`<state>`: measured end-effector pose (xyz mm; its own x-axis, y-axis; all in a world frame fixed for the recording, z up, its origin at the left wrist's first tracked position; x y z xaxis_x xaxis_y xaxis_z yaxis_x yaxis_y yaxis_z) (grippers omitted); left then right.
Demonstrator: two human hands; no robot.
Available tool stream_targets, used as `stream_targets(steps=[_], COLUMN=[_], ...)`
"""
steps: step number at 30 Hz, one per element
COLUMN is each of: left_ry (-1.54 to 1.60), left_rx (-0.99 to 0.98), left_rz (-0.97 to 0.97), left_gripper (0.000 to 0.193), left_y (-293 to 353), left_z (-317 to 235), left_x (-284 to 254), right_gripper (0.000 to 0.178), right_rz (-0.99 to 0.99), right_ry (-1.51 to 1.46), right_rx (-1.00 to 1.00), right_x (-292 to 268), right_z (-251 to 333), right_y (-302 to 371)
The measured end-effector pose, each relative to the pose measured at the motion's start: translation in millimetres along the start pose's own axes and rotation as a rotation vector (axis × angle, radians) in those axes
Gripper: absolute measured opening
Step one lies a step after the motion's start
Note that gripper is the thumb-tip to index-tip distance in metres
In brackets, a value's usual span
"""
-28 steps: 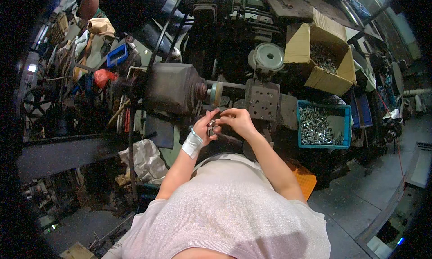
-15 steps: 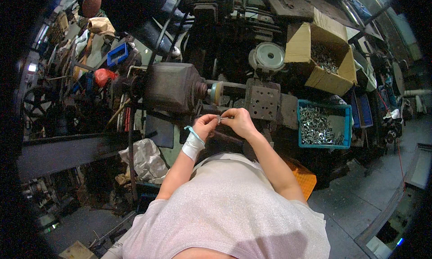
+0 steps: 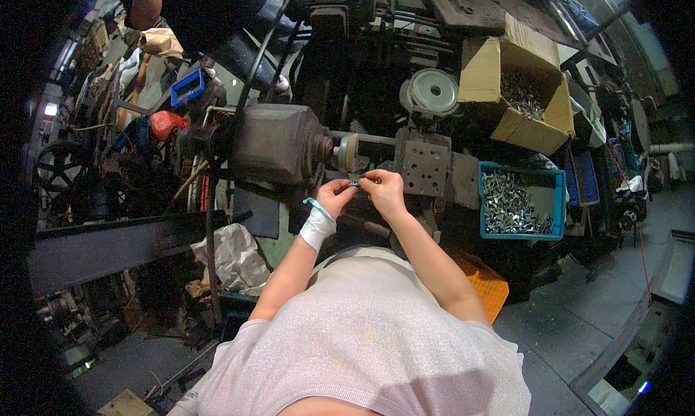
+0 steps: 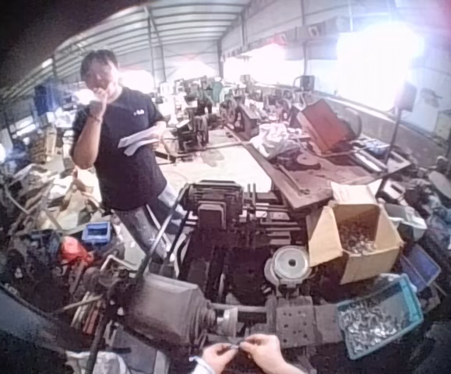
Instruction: The person repeatedly picks up small metal parts from a blue bin and presses them against a rotating grinding wheel. After grinding, the person places the parts into a cardboard box. The task is performed one item at a time in a repetitive cycle.
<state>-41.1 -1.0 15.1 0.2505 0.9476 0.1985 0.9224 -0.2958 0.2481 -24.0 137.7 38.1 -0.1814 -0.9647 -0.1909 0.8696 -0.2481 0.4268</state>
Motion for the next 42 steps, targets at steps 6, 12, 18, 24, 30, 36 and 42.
stream_targets(steps=[6, 12, 18, 24, 30, 36, 42], left_ry=[0.070, 0.133, 0.108, 0.041, 0.031, 0.303, 0.322], left_rx=[-0.218, -0.206, -0.182, -0.113, -0.242, -0.566, -0.466], left_rz=[-0.102, -0.183, -0.195, -0.203, -0.148, -0.011, 0.004], left_gripper=[0.011, 0.012, 0.013, 0.014, 0.018, 0.026, 0.020], left_y=[-13.6, -15.8, -17.5, -20.2, -10.0, 8.6, 2.3], left_z=[10.4, 10.9, 8.0, 10.1, -1.2, -4.8, 2.2], left_x=[4.3, 7.5, 9.6, 7.4, 7.0, 2.9, 4.2], right_gripper=[0.017, 0.017, 0.016, 0.016, 0.015, 0.015, 0.015], right_rz=[-0.128, -0.174, -0.177, -0.198, -0.163, -0.068, -0.063], right_ry=[0.249, 0.230, 0.121, 0.129, 0.101, 0.021, -0.020], right_rx=[-0.099, -0.094, -0.110, -0.117, -0.134, -0.291, -0.151], right_x=[3.9, 6.6, 10.2, 11.3, 5.1, -1.0, -3.5], right_z=[5.3, 0.5, -12.3, -5.9, 3.3, 6.7, 7.0], right_y=[-17.7, -24.9, -34.4, -31.2, -18.8, 1.0, 6.2])
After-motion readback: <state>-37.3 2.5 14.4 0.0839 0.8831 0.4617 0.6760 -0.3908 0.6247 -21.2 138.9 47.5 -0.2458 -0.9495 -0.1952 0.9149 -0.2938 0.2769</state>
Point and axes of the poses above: each hand's wrist, its own y-axis away from the middle knuckle, its own x-axis out of the palm, z = x × y, the point moved 4 cm from there along -y, towards the middle knuckle, and after that the axes turned 6 degrees about y, right-handed, at the moved point
